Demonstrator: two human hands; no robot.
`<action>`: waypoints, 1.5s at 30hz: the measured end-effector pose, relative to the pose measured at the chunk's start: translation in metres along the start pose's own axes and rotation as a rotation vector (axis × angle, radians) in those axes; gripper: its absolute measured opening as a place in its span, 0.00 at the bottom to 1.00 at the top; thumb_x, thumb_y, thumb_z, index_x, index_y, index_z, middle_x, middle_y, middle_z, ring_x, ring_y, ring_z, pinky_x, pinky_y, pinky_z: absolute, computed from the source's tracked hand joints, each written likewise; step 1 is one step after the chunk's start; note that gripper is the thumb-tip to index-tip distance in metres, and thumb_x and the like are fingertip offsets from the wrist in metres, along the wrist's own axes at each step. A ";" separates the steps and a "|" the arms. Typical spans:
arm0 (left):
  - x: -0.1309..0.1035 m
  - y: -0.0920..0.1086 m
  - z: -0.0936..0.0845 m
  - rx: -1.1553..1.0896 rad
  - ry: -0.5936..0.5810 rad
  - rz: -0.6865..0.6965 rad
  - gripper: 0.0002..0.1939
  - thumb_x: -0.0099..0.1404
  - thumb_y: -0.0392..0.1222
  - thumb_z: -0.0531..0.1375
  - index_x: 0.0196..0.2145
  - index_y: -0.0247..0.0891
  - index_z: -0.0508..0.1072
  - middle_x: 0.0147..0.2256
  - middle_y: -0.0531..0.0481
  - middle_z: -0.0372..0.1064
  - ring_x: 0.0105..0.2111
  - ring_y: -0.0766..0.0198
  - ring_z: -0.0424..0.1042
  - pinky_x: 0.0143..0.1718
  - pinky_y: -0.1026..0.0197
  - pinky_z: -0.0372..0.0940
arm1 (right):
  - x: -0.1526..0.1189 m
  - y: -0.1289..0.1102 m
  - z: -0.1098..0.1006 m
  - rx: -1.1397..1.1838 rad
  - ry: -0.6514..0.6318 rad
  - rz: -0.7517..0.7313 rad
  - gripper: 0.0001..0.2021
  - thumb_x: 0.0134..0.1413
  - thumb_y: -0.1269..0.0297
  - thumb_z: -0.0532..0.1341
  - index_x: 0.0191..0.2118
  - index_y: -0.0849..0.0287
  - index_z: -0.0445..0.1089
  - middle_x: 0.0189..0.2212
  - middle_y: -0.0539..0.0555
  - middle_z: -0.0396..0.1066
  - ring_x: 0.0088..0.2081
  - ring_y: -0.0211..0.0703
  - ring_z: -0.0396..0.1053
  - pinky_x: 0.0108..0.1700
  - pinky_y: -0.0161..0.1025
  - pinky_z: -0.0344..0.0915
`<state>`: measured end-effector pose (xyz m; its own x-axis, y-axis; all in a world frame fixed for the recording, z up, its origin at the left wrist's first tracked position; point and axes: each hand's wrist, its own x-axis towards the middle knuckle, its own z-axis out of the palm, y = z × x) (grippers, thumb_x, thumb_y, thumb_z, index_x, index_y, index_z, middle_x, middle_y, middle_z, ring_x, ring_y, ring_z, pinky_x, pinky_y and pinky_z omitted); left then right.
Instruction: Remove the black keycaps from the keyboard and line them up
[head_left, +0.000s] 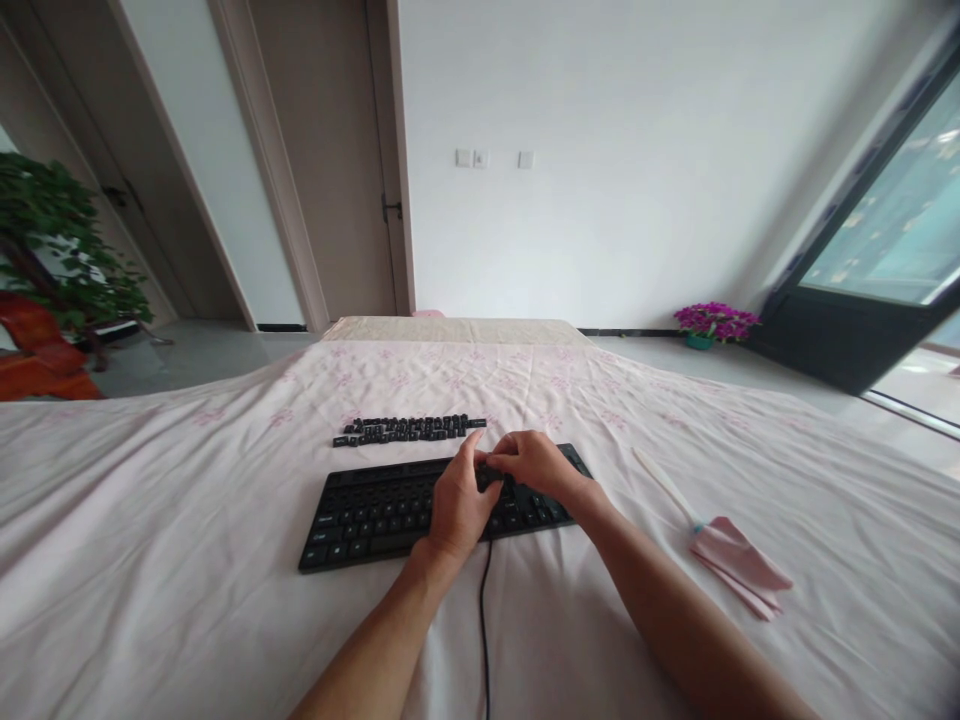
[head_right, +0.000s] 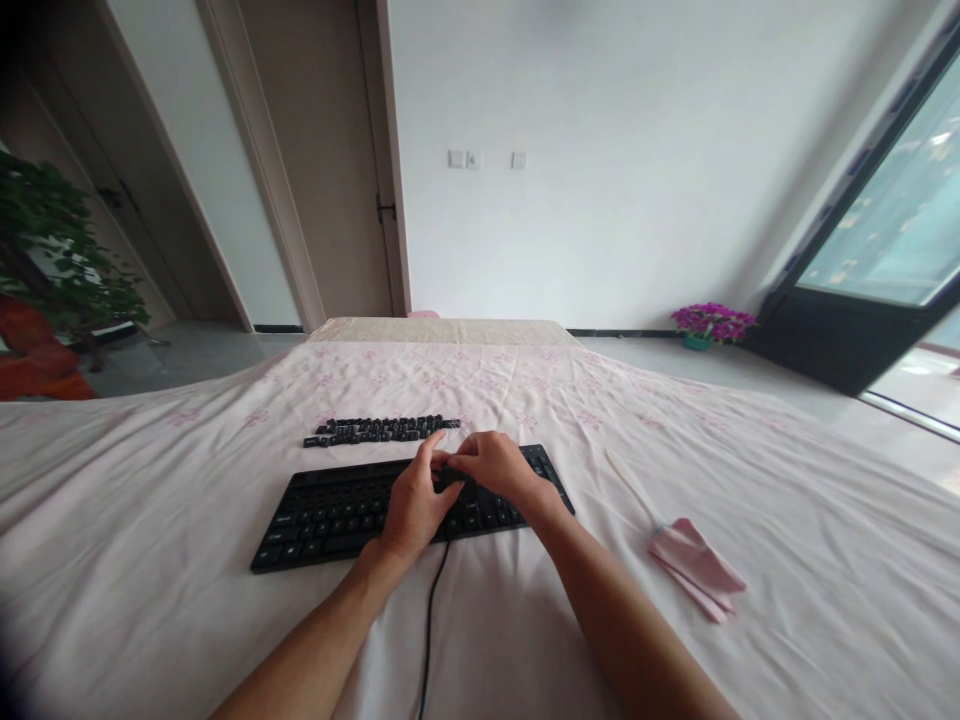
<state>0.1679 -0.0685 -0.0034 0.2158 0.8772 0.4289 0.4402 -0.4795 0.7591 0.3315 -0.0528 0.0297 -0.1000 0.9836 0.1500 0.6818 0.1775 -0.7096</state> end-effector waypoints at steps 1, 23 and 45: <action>0.000 0.000 0.001 -0.005 0.002 0.008 0.37 0.55 0.33 0.61 0.60 0.45 0.53 0.44 0.51 0.71 0.45 0.61 0.70 0.50 0.57 0.64 | 0.000 0.004 0.003 0.009 -0.026 0.006 0.08 0.47 0.60 0.64 0.28 0.59 0.76 0.17 0.49 0.71 0.18 0.34 0.65 0.19 0.30 0.54; 0.033 -0.083 -0.150 0.262 0.170 -0.230 0.19 0.60 0.44 0.56 0.50 0.46 0.67 0.43 0.52 0.74 0.42 0.61 0.73 0.43 0.61 0.67 | 0.083 0.025 0.018 -0.204 -0.015 0.311 0.08 0.47 0.63 0.61 0.29 0.60 0.77 0.18 0.51 0.72 0.20 0.34 0.68 0.24 0.29 0.57; -0.012 -0.148 -0.173 0.121 0.296 -0.434 0.20 0.57 0.53 0.57 0.44 0.42 0.74 0.41 0.48 0.76 0.41 0.56 0.74 0.43 0.59 0.67 | 0.083 0.020 0.019 -0.279 0.059 0.355 0.14 0.50 0.58 0.59 0.23 0.61 0.75 0.21 0.54 0.73 0.24 0.38 0.69 0.28 0.31 0.58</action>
<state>-0.0503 -0.0125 -0.0362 -0.2551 0.9412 0.2214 0.5358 -0.0530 0.8427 0.3226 0.0326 0.0150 0.2115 0.9771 -0.0245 0.8363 -0.1939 -0.5129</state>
